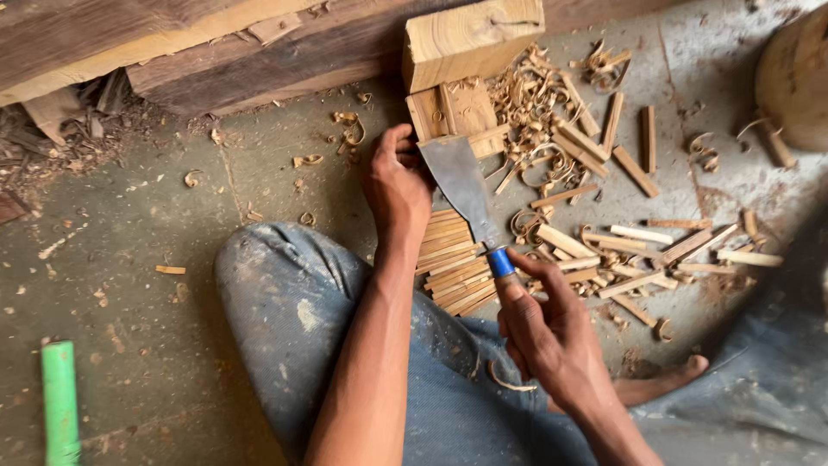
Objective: The person uses a chisel to carve and shape small wooden sticks while sitting on a workshop floor. They scrape wood shavings off each stick and place them back among other wooden pieces.
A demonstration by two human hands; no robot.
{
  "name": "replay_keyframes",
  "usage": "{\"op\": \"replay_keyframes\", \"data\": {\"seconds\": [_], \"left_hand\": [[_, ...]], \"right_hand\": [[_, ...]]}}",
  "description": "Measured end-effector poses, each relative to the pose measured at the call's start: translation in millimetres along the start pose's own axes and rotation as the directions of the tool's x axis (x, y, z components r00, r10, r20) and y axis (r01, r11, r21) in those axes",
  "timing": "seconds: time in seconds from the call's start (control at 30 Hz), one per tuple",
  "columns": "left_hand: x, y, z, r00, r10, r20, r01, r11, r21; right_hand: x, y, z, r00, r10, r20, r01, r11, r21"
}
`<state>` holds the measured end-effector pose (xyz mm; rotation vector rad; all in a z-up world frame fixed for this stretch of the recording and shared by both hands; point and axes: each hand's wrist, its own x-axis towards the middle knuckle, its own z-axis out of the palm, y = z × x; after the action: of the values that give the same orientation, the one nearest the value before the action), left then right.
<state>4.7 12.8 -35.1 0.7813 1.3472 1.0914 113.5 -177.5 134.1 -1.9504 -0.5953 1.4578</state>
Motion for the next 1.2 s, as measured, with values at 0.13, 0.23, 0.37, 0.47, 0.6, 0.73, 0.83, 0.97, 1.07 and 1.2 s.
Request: {"op": "replay_keyframes", "data": {"seconds": [0.13,0.23,0.37,0.47,0.6,0.73,0.83,0.97,1.07,1.2], "left_hand": [[-1,1,-3,0.994,-0.104,-0.027,0.1,0.987,-0.127],[1,8,1,0.987,0.15,-0.066,-0.132,0.966,0.221],[-11,2,-7,0.96,0.276,0.047,-0.258,0.809,0.528],[-15,7,-7,0.992,0.121,0.042,-0.127,0.883,0.451],[-7,16,-2,0.919,0.389,0.069,-0.364,0.766,0.529],[-7,5,-5,1.0,0.024,-0.002,-0.02,0.885,0.465],[-6,1,-3,0.999,-0.029,0.042,0.02,0.979,0.202],[1,-3,-3,0.912,0.4,0.097,-0.386,0.751,0.536],[1,-14,-15,0.919,0.386,0.083,-0.361,0.738,0.569],[2,-5,-6,0.941,0.327,0.091,-0.331,0.823,0.462]], "right_hand": [[-7,8,0,1.0,0.017,-0.01,-0.016,0.998,0.067],[-1,-1,6,1.0,-0.009,-0.02,0.01,0.999,0.054],[14,-10,13,0.999,-0.025,-0.038,0.026,0.999,0.025],[12,-20,12,0.999,-0.048,-0.022,0.049,0.998,0.05],[2,-35,10,0.995,0.077,-0.057,-0.077,0.997,-0.001],[12,-41,13,0.999,-0.006,-0.052,0.003,0.999,-0.049],[20,-54,14,0.996,-0.068,-0.055,0.063,0.995,-0.078],[5,-67,10,0.998,-0.001,-0.06,-0.005,0.996,-0.093],[7,-52,13,0.998,-0.042,-0.049,0.038,0.996,-0.079],[27,-40,6,0.999,-0.042,-0.035,0.039,0.995,-0.097]]}}
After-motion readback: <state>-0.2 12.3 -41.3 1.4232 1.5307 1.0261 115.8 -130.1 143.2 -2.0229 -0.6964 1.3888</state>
